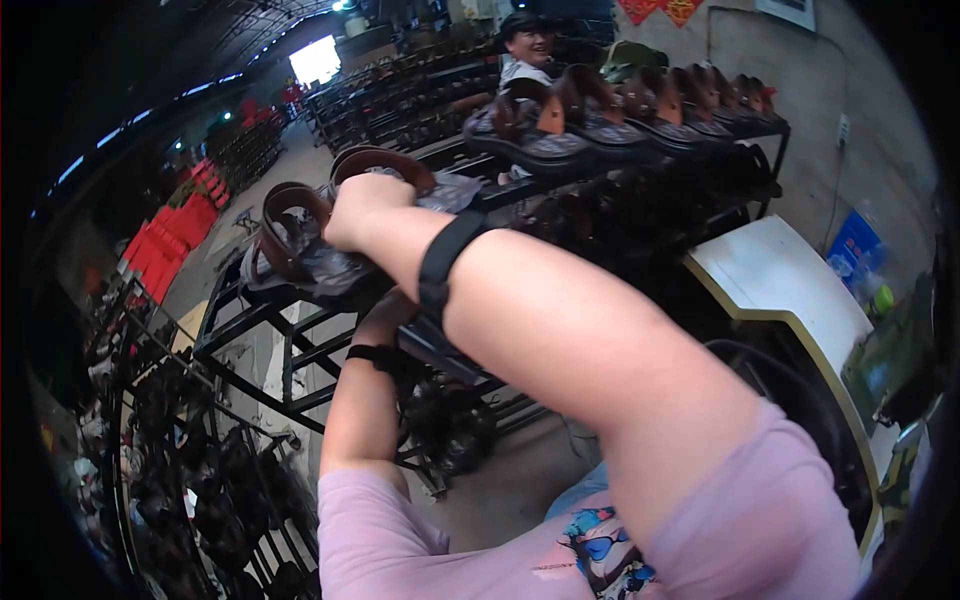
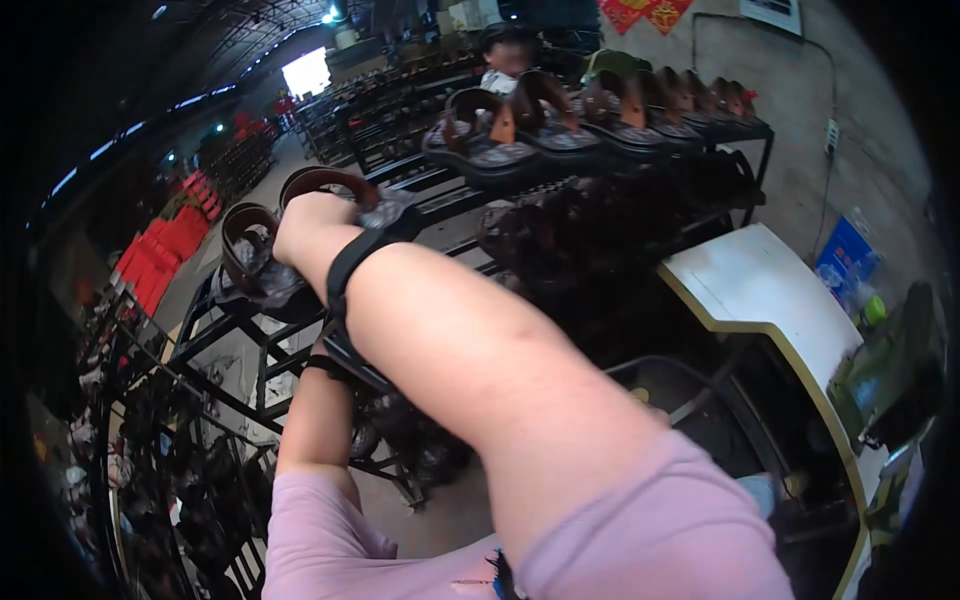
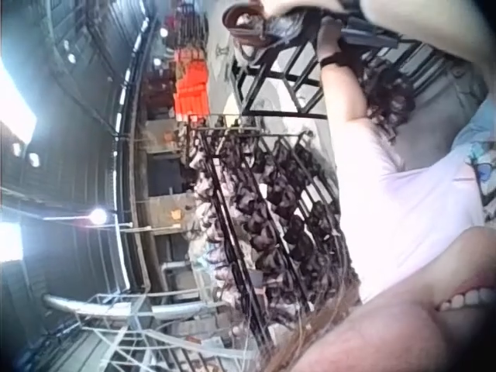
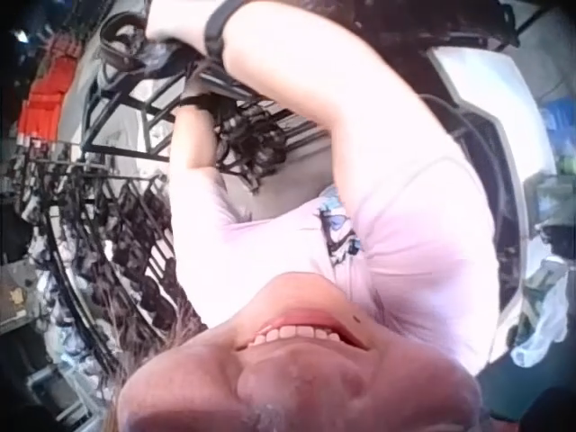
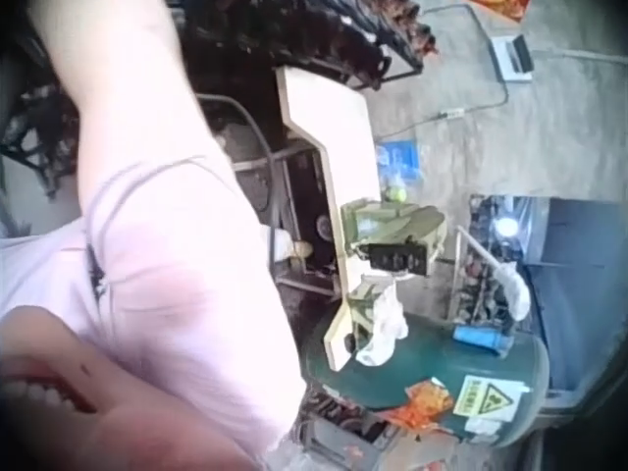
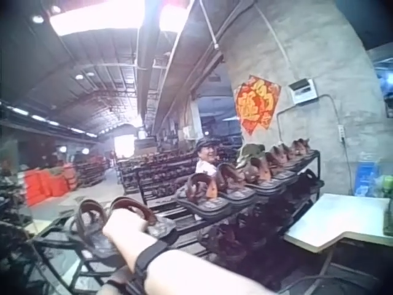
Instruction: Attaching rubber soles to sandal uppers using a specialized machine and organizing them on a rack.
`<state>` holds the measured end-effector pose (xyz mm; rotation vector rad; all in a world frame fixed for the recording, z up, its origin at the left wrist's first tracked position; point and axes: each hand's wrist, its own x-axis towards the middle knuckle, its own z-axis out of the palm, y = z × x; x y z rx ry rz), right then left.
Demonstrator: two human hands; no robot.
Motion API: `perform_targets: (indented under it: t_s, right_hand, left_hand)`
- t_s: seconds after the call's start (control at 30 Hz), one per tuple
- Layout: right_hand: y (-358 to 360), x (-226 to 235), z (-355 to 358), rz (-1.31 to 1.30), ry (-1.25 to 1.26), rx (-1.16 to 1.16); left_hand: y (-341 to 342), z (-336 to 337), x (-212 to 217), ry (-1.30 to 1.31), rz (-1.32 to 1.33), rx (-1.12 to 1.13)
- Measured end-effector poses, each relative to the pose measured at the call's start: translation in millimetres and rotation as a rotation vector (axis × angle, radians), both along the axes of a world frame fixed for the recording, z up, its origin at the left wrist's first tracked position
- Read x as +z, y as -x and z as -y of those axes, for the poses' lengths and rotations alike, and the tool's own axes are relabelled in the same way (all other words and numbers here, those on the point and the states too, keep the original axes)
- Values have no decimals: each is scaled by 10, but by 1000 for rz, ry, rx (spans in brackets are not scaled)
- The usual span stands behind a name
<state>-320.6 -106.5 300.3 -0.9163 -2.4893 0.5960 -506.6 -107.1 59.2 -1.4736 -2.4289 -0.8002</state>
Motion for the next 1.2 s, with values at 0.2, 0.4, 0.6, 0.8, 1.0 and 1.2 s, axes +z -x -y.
perform_targets:
  t_s: [0.2, 0.4, 0.6, 0.8, 1.0, 1.2]
  right_hand:
    - [-1142, -779, 61, -491, -212, 112]
    - [-3718, -2081, -123, -834, -50, -210]
    - [-5696, -2495, -976, -885, -522, -968]
    - [-7175, -2837, -2126, -265, -604, -1482]
    - [-7160, -2995, -2616, -193, -90, -1615]
    - [-6370, -3440, -1117, -313, -335, -989]
  left_hand:
    - [-796, 444, 60, -183, -27, 24]
    - [-2830, 687, -275, -251, 2, -494]
    - [-4799, -535, -395, -202, 282, -818]
    - [-6231, -2498, -191, 48, 324, -1058]
    - [-6858, -3062, -428, 195, 488, -985]
    - [-5823, -2461, -828, -63, -68, -1254]
